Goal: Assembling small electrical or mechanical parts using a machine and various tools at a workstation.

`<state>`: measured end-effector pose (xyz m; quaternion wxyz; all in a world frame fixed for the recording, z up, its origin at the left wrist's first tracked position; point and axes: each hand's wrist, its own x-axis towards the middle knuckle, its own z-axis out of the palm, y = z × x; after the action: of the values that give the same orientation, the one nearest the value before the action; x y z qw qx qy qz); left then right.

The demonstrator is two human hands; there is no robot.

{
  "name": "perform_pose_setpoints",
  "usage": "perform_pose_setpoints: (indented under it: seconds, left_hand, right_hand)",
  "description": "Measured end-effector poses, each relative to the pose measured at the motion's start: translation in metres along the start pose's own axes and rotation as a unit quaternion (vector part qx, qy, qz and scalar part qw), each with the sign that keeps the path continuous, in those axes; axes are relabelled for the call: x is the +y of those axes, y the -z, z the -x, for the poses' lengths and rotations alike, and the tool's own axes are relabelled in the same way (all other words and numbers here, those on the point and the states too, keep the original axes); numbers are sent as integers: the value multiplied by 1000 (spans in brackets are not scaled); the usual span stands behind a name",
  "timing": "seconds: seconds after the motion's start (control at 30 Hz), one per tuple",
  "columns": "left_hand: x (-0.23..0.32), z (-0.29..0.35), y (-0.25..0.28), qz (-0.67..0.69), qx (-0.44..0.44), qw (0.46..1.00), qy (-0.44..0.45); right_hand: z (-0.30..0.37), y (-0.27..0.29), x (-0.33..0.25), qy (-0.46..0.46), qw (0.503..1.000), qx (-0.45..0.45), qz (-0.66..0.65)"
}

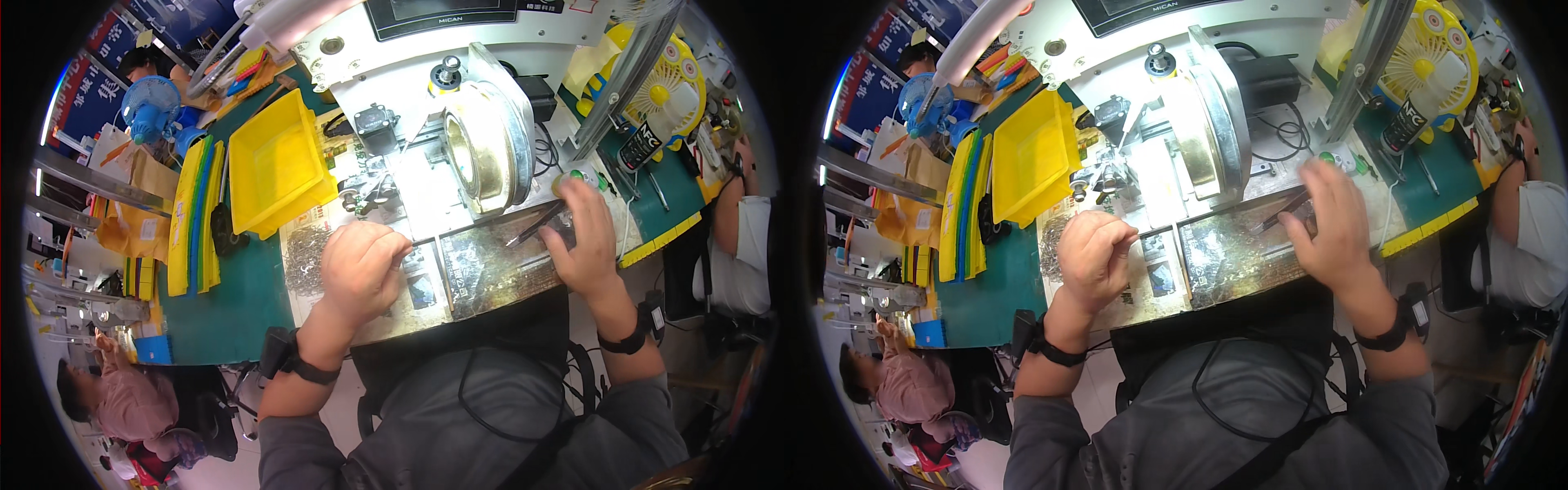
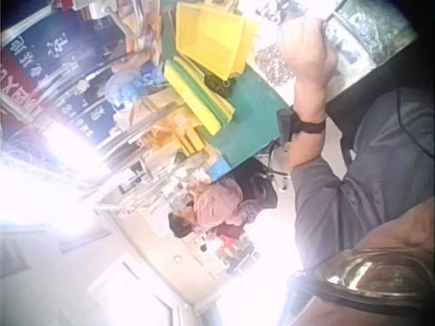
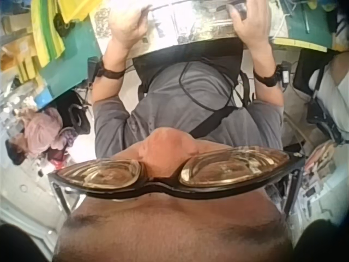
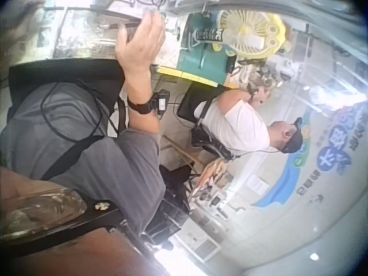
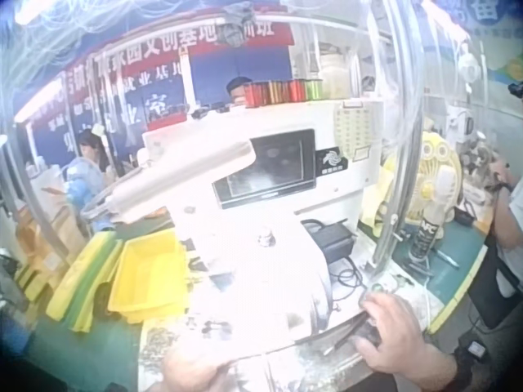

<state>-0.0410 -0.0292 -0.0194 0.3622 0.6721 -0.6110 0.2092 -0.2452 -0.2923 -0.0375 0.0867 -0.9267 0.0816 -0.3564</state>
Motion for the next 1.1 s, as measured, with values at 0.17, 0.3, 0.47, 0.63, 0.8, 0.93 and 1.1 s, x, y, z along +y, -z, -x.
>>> perform_pose_setpoints:
  seconds: [0.17, 0.3, 0.47, 0.63, 0.8, 0.93, 1.1]
  left_hand:
    - [0, 2, -1, -4, 19, 1000, 8]
    - [7, -2, 7, -21, 0, 1000, 1]
    - [6, 1, 16, -37, -12, 999, -3]
    - [6, -3, 24, -52, -22, 998, -9]
    - [7, -4, 28, -56, -34, 998, -11]
    - [10, -5, 33, -40, -38, 998, -8]
    - [16, -9, 49, 67, 10, 995, 76]
  right_hand:
    - [-3, 8, 3, -22, 987, -148, 56]
    - [0, -1, 19, -39, 998, -44, -21]
    - [-3, -18, 22, -69, 996, 17, -46]
    - [-2, -20, 24, -94, 992, 20, -87]
    - [-1, -19, 23, -105, 989, 18, -99]
    - [1, -20, 24, -111, 989, 16, -100]
    - [2, -20, 24, -124, 987, 17, -102]
